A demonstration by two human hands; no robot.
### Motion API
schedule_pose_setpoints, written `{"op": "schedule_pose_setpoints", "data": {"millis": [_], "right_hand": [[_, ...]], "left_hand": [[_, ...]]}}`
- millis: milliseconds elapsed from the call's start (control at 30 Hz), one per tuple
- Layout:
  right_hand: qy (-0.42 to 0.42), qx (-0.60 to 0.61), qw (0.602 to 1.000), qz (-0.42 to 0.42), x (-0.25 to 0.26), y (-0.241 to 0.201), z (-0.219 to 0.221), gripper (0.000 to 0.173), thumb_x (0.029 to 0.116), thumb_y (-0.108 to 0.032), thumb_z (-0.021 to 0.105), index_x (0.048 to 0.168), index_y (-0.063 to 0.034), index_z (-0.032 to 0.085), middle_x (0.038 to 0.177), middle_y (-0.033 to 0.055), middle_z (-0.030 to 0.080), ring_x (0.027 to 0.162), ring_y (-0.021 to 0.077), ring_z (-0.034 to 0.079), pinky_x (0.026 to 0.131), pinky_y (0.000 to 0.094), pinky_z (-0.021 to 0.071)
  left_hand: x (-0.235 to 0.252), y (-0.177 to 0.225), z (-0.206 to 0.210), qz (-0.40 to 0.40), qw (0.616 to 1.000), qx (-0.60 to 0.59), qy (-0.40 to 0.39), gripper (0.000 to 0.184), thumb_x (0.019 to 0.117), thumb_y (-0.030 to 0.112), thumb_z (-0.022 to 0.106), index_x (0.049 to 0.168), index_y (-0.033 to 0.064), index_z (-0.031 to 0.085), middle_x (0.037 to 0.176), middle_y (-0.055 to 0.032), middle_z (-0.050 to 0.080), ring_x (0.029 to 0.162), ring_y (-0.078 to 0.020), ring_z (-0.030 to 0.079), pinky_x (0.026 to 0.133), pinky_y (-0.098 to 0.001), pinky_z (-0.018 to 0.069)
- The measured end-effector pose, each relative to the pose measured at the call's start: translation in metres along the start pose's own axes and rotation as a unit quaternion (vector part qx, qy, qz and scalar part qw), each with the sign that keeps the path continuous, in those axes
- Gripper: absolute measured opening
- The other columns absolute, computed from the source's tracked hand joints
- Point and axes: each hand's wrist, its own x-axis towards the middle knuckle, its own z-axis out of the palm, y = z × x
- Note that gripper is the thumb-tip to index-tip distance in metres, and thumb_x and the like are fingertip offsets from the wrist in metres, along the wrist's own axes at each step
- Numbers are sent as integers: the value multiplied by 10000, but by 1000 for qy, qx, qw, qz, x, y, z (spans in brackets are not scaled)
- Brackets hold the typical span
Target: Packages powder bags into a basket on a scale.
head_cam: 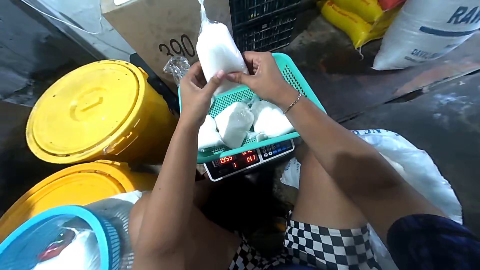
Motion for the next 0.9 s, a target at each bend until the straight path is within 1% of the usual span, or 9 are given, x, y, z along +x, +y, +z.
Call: {"op": "schedule_pose_setpoints", "data": {"millis": [133, 233, 333, 433, 533, 667, 767, 833, 900], "right_hand": [[-53, 24, 997, 57, 0, -8, -3, 235, 955, -190, 734, 1067, 10, 683, 912, 25, 714, 808, 7, 674, 775, 192, 570], [-12, 52, 998, 39, 0, -6, 2, 277, 920, -155, 768, 1102, 30, 671, 936, 49, 720, 818, 31, 690, 782, 203, 587], [14, 44, 999, 7, 1, 1, 3, 241, 915, -143, 769, 1057, 26, 674, 897, 48, 722, 786, 30, 694, 758, 203, 591], [-29, 28, 999, 25, 1, -1, 2, 231, 924, -146, 761, 1054, 28, 683, 904, 51, 723, 791, 27, 686, 769, 200, 580], [-68, 39, 994, 74, 1, -5, -3, 245, 959, -188, 731, 1081, 16, 674, 918, 38, 711, 805, 23, 677, 773, 205, 576], [-14, 70, 995, 66, 1, -3, 0, 265, 940, -164, 747, 1107, 24, 665, 961, 54, 708, 848, 41, 682, 811, 218, 581], [16, 83, 994, 66, 2, 4, 1, 230, 938, -151, 745, 1063, 26, 667, 905, 51, 717, 793, 56, 696, 771, 237, 599], [9, 87, 994, 59, 2, 5, 1, 230, 929, -130, 750, 1070, 31, 665, 912, 57, 719, 801, 63, 699, 777, 242, 601], [-14, 81, 995, 59, 1, 4, 3, 233, 936, -133, 746, 1082, 31, 670, 930, 61, 724, 823, 57, 700, 794, 234, 596]], "left_hand": [[-1, -6, 1, 20, 999, 16, 47, 194, 967, 70, 673, 1140, 21, 601, 956, 31, 721, 879, -60, 714, 853, -275, 611], [-1, -4, -4, 20, 999, 36, 3, 215, 972, 59, 660, 1167, 20, 577, 997, 35, 712, 919, -45, 705, 883, -259, 598], [0, -1, -6, 13, 999, 44, -27, 208, 1006, 118, 618, 1195, 36, 586, 1029, 47, 712, 953, -43, 699, 904, -269, 590], [-1, -4, 1, 22, 999, 16, 32, 233, 980, 147, 663, 1169, 24, 604, 989, 34, 720, 919, -63, 708, 876, -287, 603], [-4, -10, 8, 13, 998, -7, 62, 180, 981, 106, 666, 1138, 31, 617, 945, 32, 728, 876, -65, 716, 847, -281, 612], [-5, -13, 8, 5, 999, 29, 28, 159, 992, 99, 651, 1125, 15, 629, 937, 24, 731, 861, -55, 716, 832, -266, 612], [-2, -10, 5, -11, 999, 46, -10, 196, 1055, 157, 535, 1143, 16, 639, 979, 16, 720, 905, -57, 701, 867, -281, 594], [-2, -11, 8, 2, 1000, 18, 14, 211, 1051, 171, 547, 1167, 13, 625, 1001, 10, 716, 933, -72, 700, 888, -295, 592], [-2, -13, 11, 14, 998, 2, 55, 177, 1023, 143, 606, 1149, 20, 618, 964, 18, 719, 892, -68, 708, 848, -281, 605]]}}
